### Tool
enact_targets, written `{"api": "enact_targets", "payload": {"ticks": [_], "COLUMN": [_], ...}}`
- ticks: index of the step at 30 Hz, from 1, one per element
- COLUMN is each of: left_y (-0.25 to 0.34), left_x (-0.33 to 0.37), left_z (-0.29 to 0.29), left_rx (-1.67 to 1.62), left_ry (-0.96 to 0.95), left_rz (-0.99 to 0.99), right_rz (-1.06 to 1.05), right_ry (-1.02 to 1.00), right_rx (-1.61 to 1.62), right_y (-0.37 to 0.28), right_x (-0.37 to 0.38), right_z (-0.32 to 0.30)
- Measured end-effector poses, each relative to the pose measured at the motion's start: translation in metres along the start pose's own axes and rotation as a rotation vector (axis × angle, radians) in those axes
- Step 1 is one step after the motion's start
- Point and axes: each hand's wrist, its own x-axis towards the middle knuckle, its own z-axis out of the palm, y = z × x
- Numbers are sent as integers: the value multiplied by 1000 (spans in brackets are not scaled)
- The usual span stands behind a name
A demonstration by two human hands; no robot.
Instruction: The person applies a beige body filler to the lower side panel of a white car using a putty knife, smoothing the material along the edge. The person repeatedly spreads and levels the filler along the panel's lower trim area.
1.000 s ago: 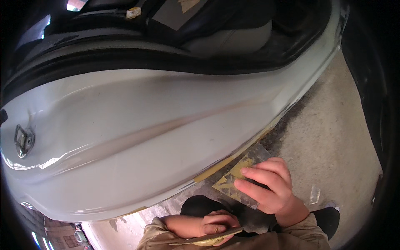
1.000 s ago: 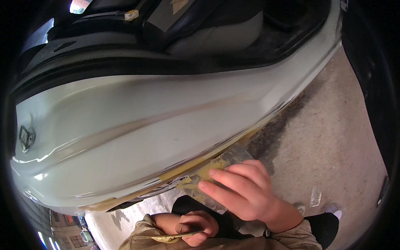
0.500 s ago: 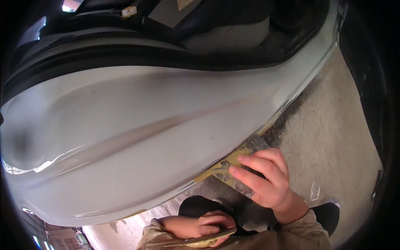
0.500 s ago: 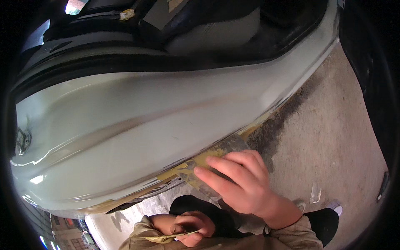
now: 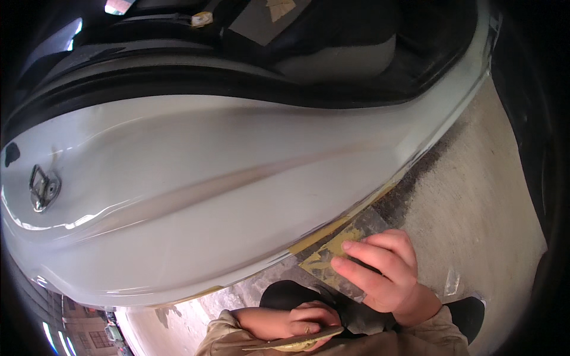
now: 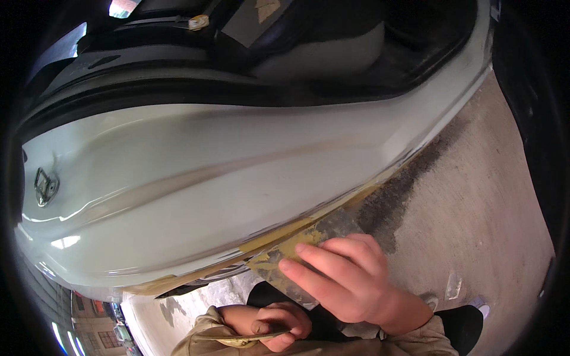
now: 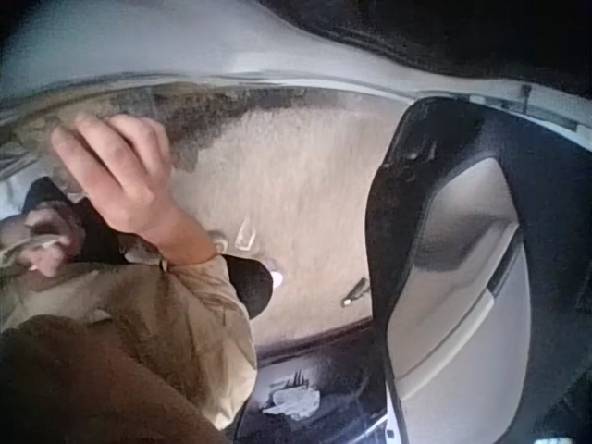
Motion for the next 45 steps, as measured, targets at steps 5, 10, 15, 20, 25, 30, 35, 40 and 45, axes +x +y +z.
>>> {"api": "enact_targets", "payload": {"ticks": [5, 10, 15, 20, 25, 30, 35, 40, 45], "left_y": [-1, -9, 4, 1, -8, -11, -12, -16, -18], "left_x": [-10, -12, -9, -13, -19, -39, -69, -76, -61], "left_z": [-6, 7, -12, 11, -4, -10, -2, 5, -12], "left_rx": [73, 158, 7, 88, 40, -13, -315, -109, -56], "left_ry": [-18, 60, -203, 144, -56, -69, -23, 88, -148], "left_rz": [89, 225, -23, 182, 70, 87, -266, -89, -212], "right_rz": [-52, -68, -18, -80, -134, -137, -135, -88, -106], "right_ry": [-62, -18, -15, -50, 2, -25, -12, -43, -67], "right_rx": [-9, 18, 41, 39, 4, -6, 11, 62, -5], "right_y": [-13, -18, -25, -18, -15, -23, -27, -30, -4], "right_x": [12, 25, 28, 26, 27, 35, 39, 32, 15], "right_z": [9, 7, 7, 3, 7, 11, 14, 5, -11]}}
